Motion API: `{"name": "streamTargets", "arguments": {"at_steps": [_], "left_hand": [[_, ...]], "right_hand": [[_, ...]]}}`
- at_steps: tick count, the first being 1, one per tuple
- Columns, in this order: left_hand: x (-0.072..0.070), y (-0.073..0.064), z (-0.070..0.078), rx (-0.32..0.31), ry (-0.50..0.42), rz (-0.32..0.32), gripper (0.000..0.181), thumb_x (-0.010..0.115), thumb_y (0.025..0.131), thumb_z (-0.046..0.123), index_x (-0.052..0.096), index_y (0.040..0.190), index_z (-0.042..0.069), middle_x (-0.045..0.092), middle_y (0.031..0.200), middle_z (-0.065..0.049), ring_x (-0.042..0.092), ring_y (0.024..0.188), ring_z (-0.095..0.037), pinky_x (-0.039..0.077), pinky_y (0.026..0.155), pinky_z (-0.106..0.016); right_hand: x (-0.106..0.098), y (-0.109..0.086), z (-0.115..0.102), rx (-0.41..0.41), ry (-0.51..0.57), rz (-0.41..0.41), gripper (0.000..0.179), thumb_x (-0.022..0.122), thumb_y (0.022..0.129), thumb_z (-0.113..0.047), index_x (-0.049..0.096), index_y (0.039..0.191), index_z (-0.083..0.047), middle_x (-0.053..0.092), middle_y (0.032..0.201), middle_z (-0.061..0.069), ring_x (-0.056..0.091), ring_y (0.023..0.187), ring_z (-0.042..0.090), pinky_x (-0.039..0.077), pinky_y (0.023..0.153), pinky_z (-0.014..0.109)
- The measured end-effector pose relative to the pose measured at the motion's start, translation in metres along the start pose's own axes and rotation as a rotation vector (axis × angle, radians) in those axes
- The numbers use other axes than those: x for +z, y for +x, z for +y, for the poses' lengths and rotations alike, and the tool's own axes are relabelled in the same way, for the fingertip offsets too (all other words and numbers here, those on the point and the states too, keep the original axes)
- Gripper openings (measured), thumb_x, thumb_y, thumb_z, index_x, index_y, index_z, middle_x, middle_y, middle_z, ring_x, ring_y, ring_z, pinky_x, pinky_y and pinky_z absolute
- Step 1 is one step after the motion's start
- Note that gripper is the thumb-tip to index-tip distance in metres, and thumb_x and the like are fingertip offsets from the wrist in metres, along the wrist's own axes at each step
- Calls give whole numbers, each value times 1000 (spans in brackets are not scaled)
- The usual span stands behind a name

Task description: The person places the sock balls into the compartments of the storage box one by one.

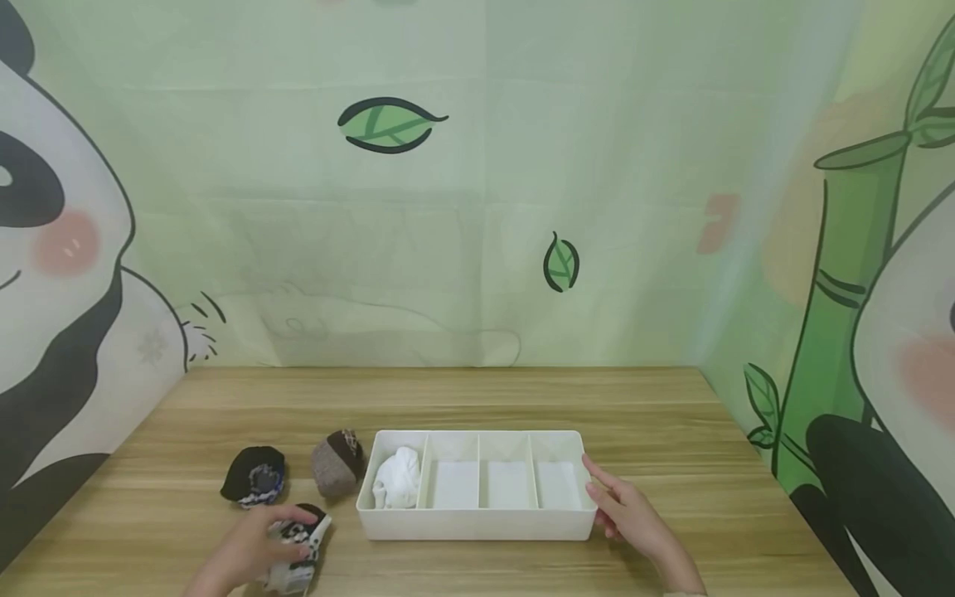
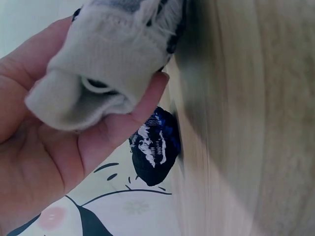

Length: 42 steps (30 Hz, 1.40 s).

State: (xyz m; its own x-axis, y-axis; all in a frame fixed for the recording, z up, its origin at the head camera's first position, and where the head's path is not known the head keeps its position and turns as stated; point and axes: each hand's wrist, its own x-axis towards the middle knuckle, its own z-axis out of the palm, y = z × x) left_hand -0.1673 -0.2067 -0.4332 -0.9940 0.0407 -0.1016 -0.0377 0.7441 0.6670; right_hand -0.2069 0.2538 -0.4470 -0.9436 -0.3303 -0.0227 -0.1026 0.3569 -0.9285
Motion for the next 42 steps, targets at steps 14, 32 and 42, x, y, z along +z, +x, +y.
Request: {"name": "streamTargets", "arguments": {"at_steps": [14, 32, 42], "left_hand": [[-9, -1, 9, 56, 27, 46, 29, 79, 63, 9, 68, 89, 15, 61, 98, -10, 52, 94, -29, 39, 81, -50], [-22, -8, 39, 127, 28, 106, 29, 78, 65, 13, 69, 92, 19, 55, 98, -9, 49, 93, -27, 39, 79, -50], [-22, 2, 59, 226, 14, 131, 28, 78, 66, 11, 69, 91, 18, 58, 99, -10, 50, 96, -29, 39, 81, -49]], "right_hand": [[1, 0, -1, 12, 1, 8, 37, 40, 96, -22, 31, 130, -36, 46, 61, 7, 40, 46, 10, 37, 43, 21], [0, 0, 0, 15, 3, 0, 41, 39, 97, -21, 26, 136, -24, 46, 61, 8, 40, 46, 10, 36, 43, 21], [1, 1, -1, 26, -5, 0, 50, 39, 97, -21, 19, 137, 1, 46, 61, 8, 40, 46, 10, 37, 42, 21]]}}
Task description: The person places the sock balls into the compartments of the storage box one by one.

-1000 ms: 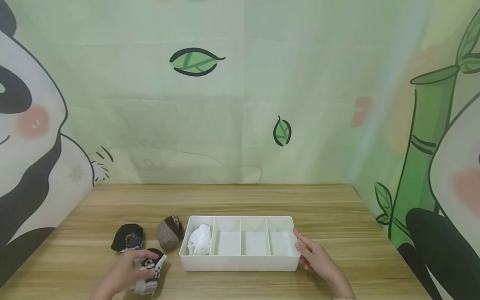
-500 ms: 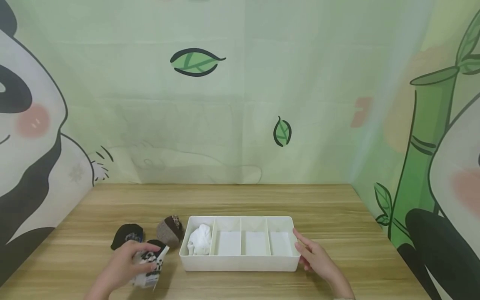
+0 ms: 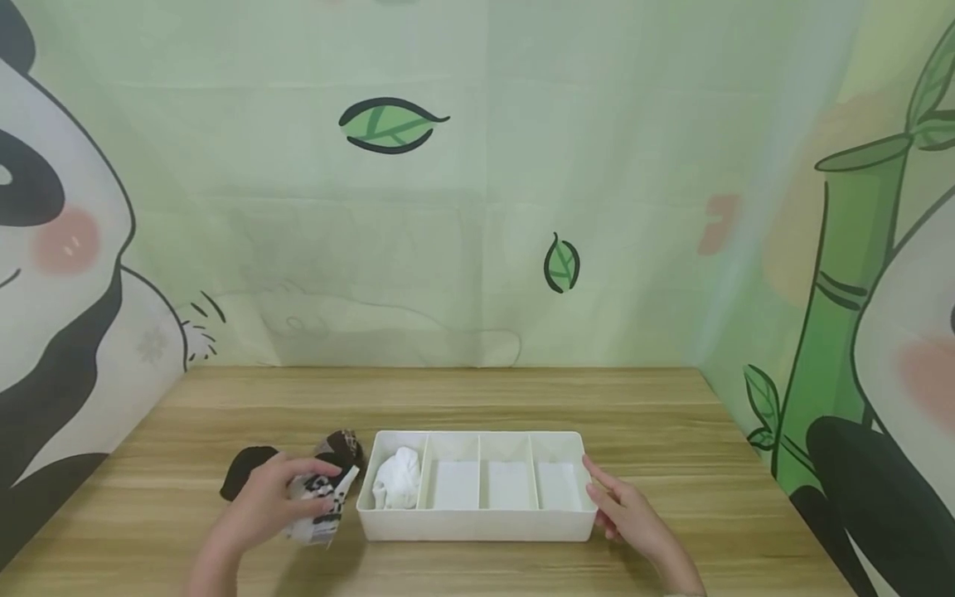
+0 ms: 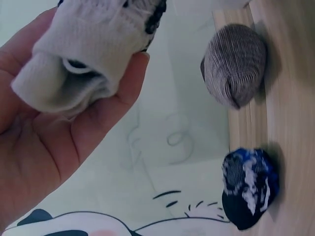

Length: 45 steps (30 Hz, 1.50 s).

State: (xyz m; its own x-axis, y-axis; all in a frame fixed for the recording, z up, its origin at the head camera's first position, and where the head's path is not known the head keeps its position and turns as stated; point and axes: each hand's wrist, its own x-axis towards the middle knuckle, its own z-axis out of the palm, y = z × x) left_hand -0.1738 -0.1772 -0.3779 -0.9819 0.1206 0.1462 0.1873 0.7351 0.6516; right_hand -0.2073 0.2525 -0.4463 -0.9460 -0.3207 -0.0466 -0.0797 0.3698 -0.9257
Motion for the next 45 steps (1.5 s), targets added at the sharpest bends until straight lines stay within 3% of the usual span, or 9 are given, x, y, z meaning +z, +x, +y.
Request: {"name": "streamTargets", "arguments": {"at_steps": [5, 17, 26, 36, 45], "left_hand": [[8, 6, 7, 41, -33, 21, 28, 78, 66, 9, 68, 91, 17, 59, 100, -8, 50, 99, -30, 38, 84, -48], [28, 25, 22, 111, -27, 57, 29, 79, 65, 11, 69, 91, 16, 55, 91, -6, 49, 86, -24, 39, 76, -43], [43, 42, 35, 143, -70, 22, 27, 76, 69, 11, 68, 95, 12, 55, 103, -16, 49, 99, -34, 40, 79, -49], [65, 54, 46, 202, -120, 3, 29, 76, 70, 12, 67, 97, 9, 56, 99, -14, 49, 94, -30, 41, 78, -47], [79, 64, 50, 199, -92, -4, 31, 75, 71, 16, 67, 100, 10, 58, 96, -11, 48, 90, -27, 41, 74, -42]], "right_hand": [[0, 0, 1, 12, 0, 2, 51, 39, 97, -21, 19, 137, 2, 46, 61, 8, 40, 46, 11, 37, 42, 22], [0, 1, 3, 15, 7, 11, 50, 39, 97, -22, 19, 138, 0, 46, 61, 8, 40, 46, 10, 36, 42, 20], [1, 0, 3, 12, -3, 4, 51, 38, 97, -22, 19, 138, 1, 46, 61, 6, 41, 46, 10, 37, 42, 20], [1, 2, 1, 16, -8, 16, 50, 38, 97, -21, 20, 139, -1, 46, 61, 6, 41, 47, 10, 37, 42, 21], [1, 0, 1, 25, 0, 15, 50, 38, 97, -21, 19, 139, 0, 45, 61, 7, 40, 47, 11, 37, 42, 21]]}}
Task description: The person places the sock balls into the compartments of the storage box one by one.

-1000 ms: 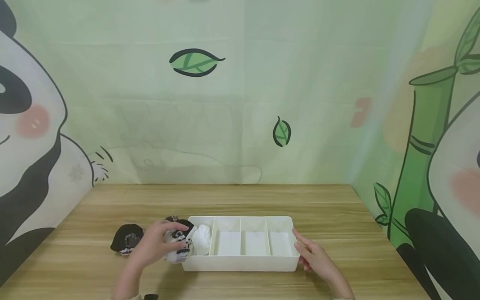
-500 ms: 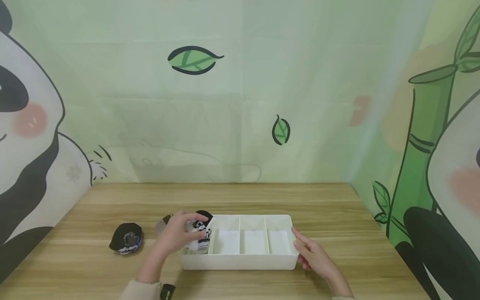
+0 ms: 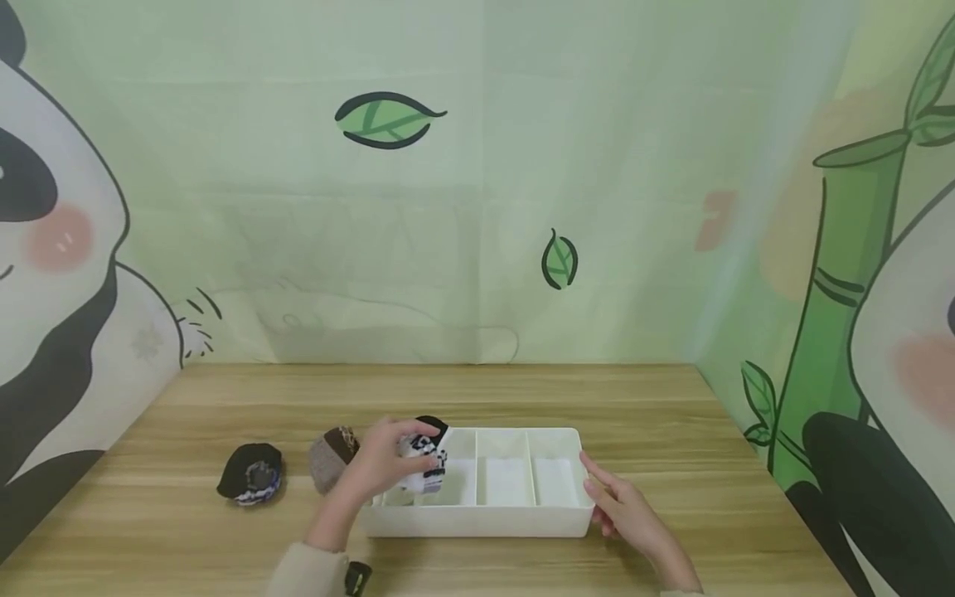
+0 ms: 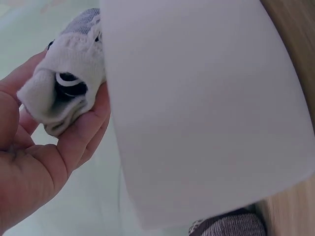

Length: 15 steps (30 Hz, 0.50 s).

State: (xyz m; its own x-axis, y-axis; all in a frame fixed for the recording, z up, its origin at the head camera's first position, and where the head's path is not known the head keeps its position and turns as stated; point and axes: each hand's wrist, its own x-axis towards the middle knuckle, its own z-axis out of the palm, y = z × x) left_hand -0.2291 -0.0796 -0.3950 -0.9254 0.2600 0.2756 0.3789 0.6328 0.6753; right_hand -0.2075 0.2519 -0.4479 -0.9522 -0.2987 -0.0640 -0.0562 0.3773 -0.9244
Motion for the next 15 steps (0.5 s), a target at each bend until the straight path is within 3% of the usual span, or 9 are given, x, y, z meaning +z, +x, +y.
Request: {"name": "streamTargets", "arguments": {"at_steps": [15], "left_hand": [[17, 8, 4, -50, -30, -37, 32, 76, 70, 15, 66, 100, 10, 51, 100, -16, 49, 92, -28, 43, 76, -44]], "right_hand": [[-1, -1, 0, -27, 8, -13, 51, 40, 96, -23, 19, 137, 1, 46, 61, 6, 41, 46, 9, 36, 43, 20]]}}
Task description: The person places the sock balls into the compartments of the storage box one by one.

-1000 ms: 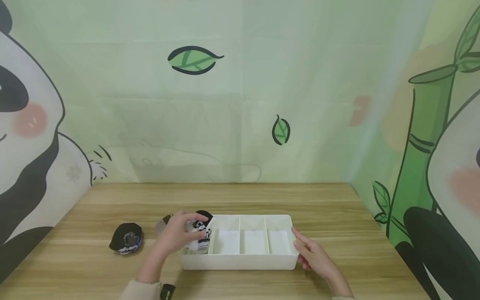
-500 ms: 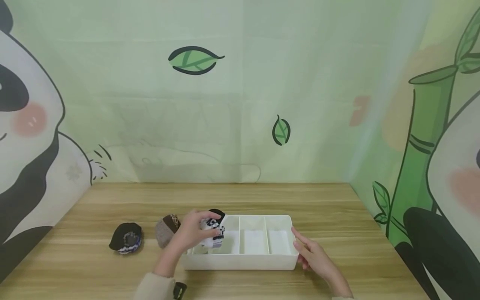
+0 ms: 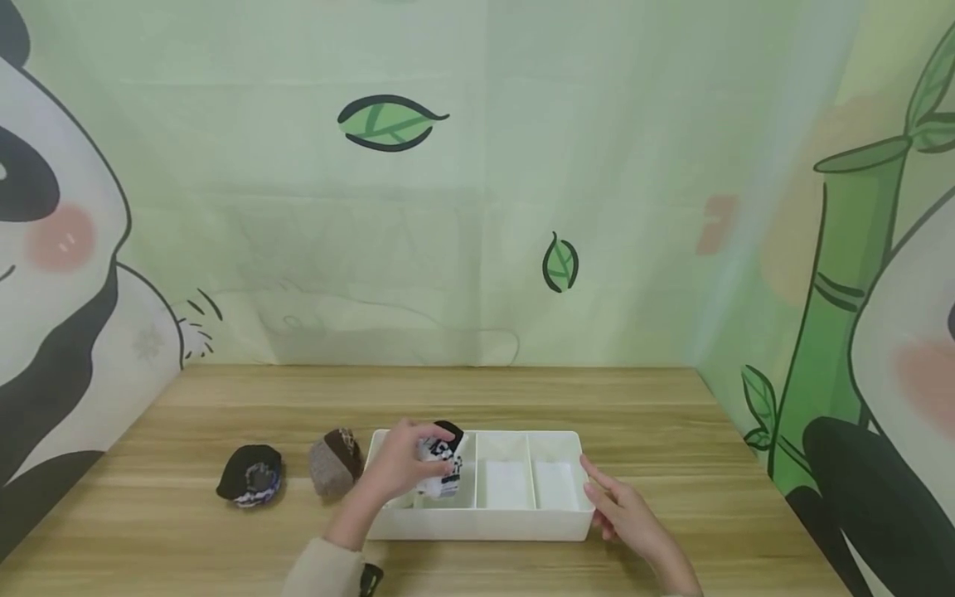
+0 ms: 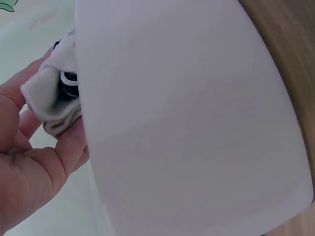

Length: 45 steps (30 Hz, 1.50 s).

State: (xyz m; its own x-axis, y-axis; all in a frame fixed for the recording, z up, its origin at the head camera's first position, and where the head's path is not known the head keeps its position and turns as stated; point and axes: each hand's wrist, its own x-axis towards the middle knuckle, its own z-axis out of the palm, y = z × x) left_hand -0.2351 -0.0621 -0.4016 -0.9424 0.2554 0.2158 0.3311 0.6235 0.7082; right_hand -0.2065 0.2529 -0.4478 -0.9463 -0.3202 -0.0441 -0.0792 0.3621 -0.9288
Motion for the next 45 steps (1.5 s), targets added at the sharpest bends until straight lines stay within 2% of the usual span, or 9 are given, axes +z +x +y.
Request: {"name": "streamTargets", "arguments": {"at_steps": [3, 10, 13, 16, 20, 23, 26, 29, 45], "left_hand": [[1, 0, 1, 10, 6, 6, 32, 76, 69, 13, 66, 98, 8, 51, 98, -15, 49, 90, -26, 43, 76, -43], [0, -2, 6, -34, -25, -9, 32, 72, 73, 10, 63, 102, 2, 48, 99, -18, 53, 80, -25, 46, 58, -30], [-2, -3, 7, -33, -8, 0, 32, 72, 74, 12, 63, 103, 2, 48, 98, -16, 53, 82, -25, 45, 58, -29], [-2, -4, 5, -11, 5, 10, 30, 72, 74, 12, 63, 101, 1, 50, 95, -15, 53, 82, -26, 45, 59, -30], [-4, -5, 3, 11, 11, 20, 28, 71, 74, 12, 63, 99, 0, 51, 95, -15, 54, 82, -27, 45, 60, -31], [-5, -6, 2, 20, 22, 23, 27, 71, 75, 13, 63, 99, 1, 52, 97, -15, 55, 82, -27, 46, 62, -31], [-8, -8, 2, 31, 43, 35, 26, 69, 77, 14, 64, 99, 1, 54, 99, -14, 55, 82, -27, 46, 63, -31], [-11, -10, 1, 41, 62, 58, 25, 68, 78, 13, 64, 99, 1, 56, 100, -15, 55, 82, -26, 46, 64, -31], [-33, -27, -4, 91, 120, 164, 21, 67, 79, 12, 64, 96, 1, 59, 97, -13, 57, 82, -27, 48, 68, -35]], "right_hand": [[0, 0, 0, 0, 4, 1, 50, 40, 96, -24, 20, 137, -2, 46, 61, 6, 41, 46, 9, 36, 42, 20], [1, -1, 1, 10, 2, 6, 50, 40, 96, -23, 20, 137, -1, 46, 61, 7, 41, 47, 10, 36, 43, 20], [1, 0, 1, 14, 5, 7, 49, 40, 97, -22, 20, 137, -1, 46, 62, 7, 41, 47, 10, 36, 43, 20], [1, -1, 2, 18, 17, 7, 43, 40, 97, -22, 26, 137, -25, 46, 62, 7, 42, 47, 10, 37, 43, 20], [0, -1, 3, 13, 28, 2, 36, 40, 96, -23, 35, 116, -53, 46, 62, 6, 42, 47, 9, 37, 43, 20], [0, -2, 3, 15, 25, -1, 38, 40, 96, -24, 32, 126, -46, 46, 62, 6, 41, 47, 9, 37, 44, 20], [1, -2, 2, 29, 15, 3, 45, 40, 97, -24, 24, 139, -21, 46, 61, 5, 41, 47, 10, 37, 43, 20], [1, -1, 0, 36, 7, 7, 50, 39, 97, -23, 20, 138, -3, 46, 61, 6, 41, 47, 10, 36, 43, 20], [1, 1, 0, 46, 3, 7, 51, 38, 97, -23, 18, 139, -2, 46, 62, 5, 41, 47, 10, 36, 43, 20]]}}
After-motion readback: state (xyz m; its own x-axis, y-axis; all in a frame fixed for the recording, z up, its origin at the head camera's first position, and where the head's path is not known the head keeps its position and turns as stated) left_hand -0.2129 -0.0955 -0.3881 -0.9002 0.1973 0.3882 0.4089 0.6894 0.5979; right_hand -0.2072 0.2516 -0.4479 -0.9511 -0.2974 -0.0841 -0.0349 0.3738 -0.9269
